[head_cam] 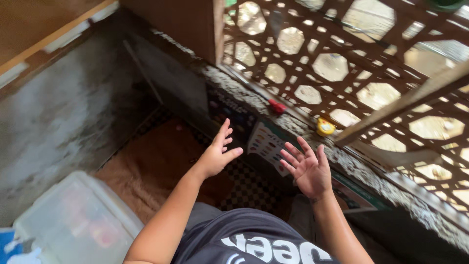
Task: The person uses a screwdriver to tighten screws into a wooden shelf mounted on a wall. They then adjust the shelf's position and continue to secure it with the screwdriver.
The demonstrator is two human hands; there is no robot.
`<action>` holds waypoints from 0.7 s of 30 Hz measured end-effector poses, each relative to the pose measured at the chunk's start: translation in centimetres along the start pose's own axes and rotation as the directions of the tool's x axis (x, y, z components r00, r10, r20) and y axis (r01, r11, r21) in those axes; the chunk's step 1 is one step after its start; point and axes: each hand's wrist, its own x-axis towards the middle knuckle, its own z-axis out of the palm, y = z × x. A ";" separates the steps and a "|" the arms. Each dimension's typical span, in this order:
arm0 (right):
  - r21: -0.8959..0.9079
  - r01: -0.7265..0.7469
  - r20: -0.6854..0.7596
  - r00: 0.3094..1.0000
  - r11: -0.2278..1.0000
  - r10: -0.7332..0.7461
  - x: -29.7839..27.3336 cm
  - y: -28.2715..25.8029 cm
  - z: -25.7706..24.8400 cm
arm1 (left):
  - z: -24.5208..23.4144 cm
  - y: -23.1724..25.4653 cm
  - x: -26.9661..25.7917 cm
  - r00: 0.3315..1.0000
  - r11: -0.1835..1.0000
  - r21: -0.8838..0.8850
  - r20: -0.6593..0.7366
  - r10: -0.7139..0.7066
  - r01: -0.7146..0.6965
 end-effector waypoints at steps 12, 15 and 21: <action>-0.121 -0.227 0.259 0.933 0.966 0.251 2.9 8.5 10.4 | -11.3 -4.5 -15.8 0.925 0.891 -0.433 -0.377 -0.039 -0.138; -0.136 -0.282 0.328 0.892 0.950 0.312 2.2 12.3 13.4 | -13.8 -5.3 -21.9 0.880 0.864 -0.470 -0.470 -0.071 -0.181; -0.114 -0.409 0.459 0.787 0.906 0.413 -1.0 19.2 17.8 | -16.7 -6.3 -33.9 0.745 0.839 -0.492 -0.645 -0.170 -0.234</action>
